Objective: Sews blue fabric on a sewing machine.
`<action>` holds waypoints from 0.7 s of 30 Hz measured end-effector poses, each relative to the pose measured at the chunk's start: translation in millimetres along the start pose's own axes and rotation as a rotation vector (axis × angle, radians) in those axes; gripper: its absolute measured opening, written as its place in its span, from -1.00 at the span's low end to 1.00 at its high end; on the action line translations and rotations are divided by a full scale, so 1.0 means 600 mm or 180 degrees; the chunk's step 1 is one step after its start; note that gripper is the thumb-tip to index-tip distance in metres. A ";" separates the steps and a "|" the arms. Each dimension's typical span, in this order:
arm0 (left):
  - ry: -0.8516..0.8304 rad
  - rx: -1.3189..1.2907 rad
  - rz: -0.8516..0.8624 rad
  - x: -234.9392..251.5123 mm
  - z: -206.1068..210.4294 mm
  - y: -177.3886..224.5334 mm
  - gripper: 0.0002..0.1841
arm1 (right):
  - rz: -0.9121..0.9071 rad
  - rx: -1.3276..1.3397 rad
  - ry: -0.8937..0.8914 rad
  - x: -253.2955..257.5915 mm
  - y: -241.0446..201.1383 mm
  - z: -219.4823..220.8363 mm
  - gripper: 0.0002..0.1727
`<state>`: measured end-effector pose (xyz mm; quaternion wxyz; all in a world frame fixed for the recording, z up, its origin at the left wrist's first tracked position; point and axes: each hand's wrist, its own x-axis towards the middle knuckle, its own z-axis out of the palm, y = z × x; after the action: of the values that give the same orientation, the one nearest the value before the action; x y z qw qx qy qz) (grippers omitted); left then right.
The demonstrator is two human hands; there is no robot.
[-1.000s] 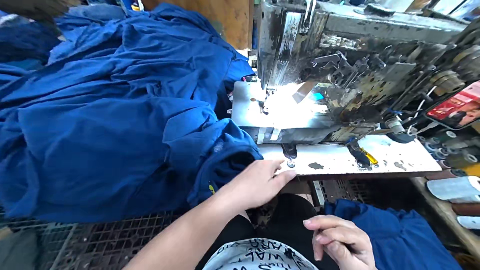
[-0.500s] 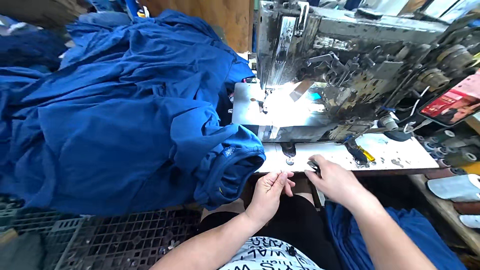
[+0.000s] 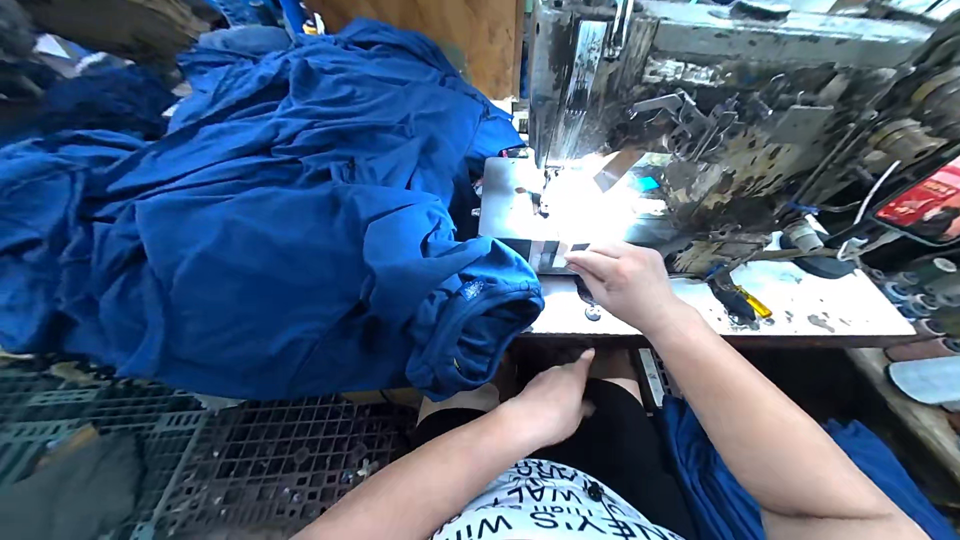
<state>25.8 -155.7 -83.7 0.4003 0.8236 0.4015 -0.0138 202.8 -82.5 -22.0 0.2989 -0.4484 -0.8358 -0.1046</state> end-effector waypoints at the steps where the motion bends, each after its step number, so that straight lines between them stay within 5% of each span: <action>1: -0.0594 0.0669 -0.0322 -0.010 -0.006 0.014 -0.22 | 0.0292 0.0148 0.0024 -0.013 -0.003 -0.005 -0.73; 3: -0.1305 0.1695 -0.0499 -0.050 -0.042 0.057 -0.63 | 0.0953 0.0541 -0.0079 -0.045 -0.012 -0.011 -0.60; 5: -0.1014 0.1957 0.0069 -0.101 -0.111 0.083 -0.89 | 0.1556 0.0964 -0.0296 -0.073 -0.023 -0.012 -0.45; 8: 0.0910 0.1989 0.0887 -0.099 -0.193 0.042 -0.86 | 0.1873 0.1348 -0.0532 -0.084 -0.058 0.005 -0.48; 10: 0.1525 0.2444 0.0820 -0.057 -0.224 -0.006 -0.73 | 0.1898 0.1307 -0.0737 -0.064 -0.095 0.024 -0.39; 12: 0.1730 0.2694 0.0862 -0.034 -0.231 -0.035 -0.79 | 0.1913 0.1068 -0.0843 -0.032 -0.126 0.048 -0.30; 15: 0.2053 0.2394 0.1349 -0.057 -0.248 -0.034 -0.73 | 0.1776 0.0814 -0.0615 0.001 -0.146 0.069 -0.68; 17: 0.1945 0.2198 0.1125 -0.102 -0.283 -0.010 -0.68 | 0.1540 0.0782 -0.0230 0.005 -0.142 0.067 -0.84; 19: 0.1806 0.1951 0.0677 -0.147 -0.320 0.004 -0.70 | 0.1282 0.0901 0.0181 0.010 -0.130 0.057 -0.80; 21: 0.2248 0.1675 0.1027 -0.159 -0.348 -0.049 -0.80 | 0.1161 0.1142 0.0397 0.023 -0.124 0.046 -0.78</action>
<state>-121.0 -67.2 71.8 0.0137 0.9033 0.3628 0.2284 125.6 -103.7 -29.2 0.4385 -0.5241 -0.7264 0.0735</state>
